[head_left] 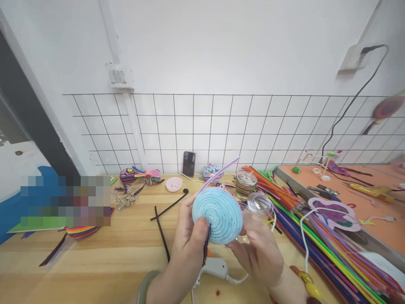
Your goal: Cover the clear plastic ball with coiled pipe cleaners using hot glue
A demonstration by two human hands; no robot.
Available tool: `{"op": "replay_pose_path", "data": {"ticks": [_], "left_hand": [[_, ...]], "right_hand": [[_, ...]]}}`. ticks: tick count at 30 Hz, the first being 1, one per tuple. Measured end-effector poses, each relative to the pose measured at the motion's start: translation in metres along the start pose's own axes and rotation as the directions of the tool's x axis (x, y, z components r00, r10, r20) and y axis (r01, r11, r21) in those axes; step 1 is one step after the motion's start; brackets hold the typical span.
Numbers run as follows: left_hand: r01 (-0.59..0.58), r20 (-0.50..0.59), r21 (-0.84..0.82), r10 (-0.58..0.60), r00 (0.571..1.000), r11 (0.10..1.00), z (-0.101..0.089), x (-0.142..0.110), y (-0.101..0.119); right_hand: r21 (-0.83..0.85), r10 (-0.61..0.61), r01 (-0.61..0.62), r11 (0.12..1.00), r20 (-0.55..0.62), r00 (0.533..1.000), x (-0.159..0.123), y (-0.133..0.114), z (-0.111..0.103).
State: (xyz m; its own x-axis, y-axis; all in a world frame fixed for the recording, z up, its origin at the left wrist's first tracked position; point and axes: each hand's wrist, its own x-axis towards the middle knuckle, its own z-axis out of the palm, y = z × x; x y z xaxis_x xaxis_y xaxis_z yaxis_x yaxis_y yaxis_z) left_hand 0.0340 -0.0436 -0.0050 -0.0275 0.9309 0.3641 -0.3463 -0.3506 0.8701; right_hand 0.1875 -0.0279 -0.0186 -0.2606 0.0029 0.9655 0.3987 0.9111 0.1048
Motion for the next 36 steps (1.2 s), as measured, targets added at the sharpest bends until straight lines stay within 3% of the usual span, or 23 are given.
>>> {"op": "replay_pose_path", "data": {"ticks": [5,10,12,15,18,21,26,32,36], "left_hand": [[-0.032,0.048,0.025,0.031,0.998,0.999,-0.004,0.001,-0.003],[0.010,-0.031,-0.017,-0.011,0.999,1.000,0.002,0.001,-0.002],[0.077,-0.080,-0.039,-0.080,0.994,0.996,0.004,0.002,0.000],[0.266,-0.098,-0.107,-0.276,0.956,0.958,0.006,0.007,0.000],[0.428,-0.050,-0.220,-0.448,0.893,0.877,0.006,0.014,-0.002],[0.510,0.018,-0.316,-0.533,0.846,0.800,0.006,0.017,-0.006],[0.569,0.085,-0.361,-0.582,0.809,0.738,0.006,0.019,-0.011],[0.572,0.112,-0.373,-0.577,0.809,0.730,0.006,0.018,-0.012],[0.574,0.082,-0.373,-0.590,0.803,0.729,0.007,0.017,-0.013]], "right_hand": [[-0.016,-0.005,0.005,1.000,0.005,1.000,0.000,0.001,0.000],[-0.037,0.014,-0.015,0.999,-0.008,1.000,0.003,-0.001,0.001],[-0.048,0.054,-0.054,0.997,0.001,0.999,0.005,-0.003,0.002],[-0.072,0.160,-0.158,0.985,0.029,0.987,0.006,-0.004,0.004],[-0.085,0.275,-0.268,0.960,0.087,0.957,0.003,-0.004,0.006],[-0.109,0.350,-0.337,0.935,0.137,0.927,0.000,-0.003,0.008],[-0.164,0.436,-0.411,0.897,0.176,0.882,0.000,-0.002,0.008],[-0.166,0.491,-0.464,0.870,0.215,0.844,-0.001,-0.001,0.007],[-0.171,0.487,-0.458,0.872,0.229,0.843,0.000,-0.001,0.007]]}}
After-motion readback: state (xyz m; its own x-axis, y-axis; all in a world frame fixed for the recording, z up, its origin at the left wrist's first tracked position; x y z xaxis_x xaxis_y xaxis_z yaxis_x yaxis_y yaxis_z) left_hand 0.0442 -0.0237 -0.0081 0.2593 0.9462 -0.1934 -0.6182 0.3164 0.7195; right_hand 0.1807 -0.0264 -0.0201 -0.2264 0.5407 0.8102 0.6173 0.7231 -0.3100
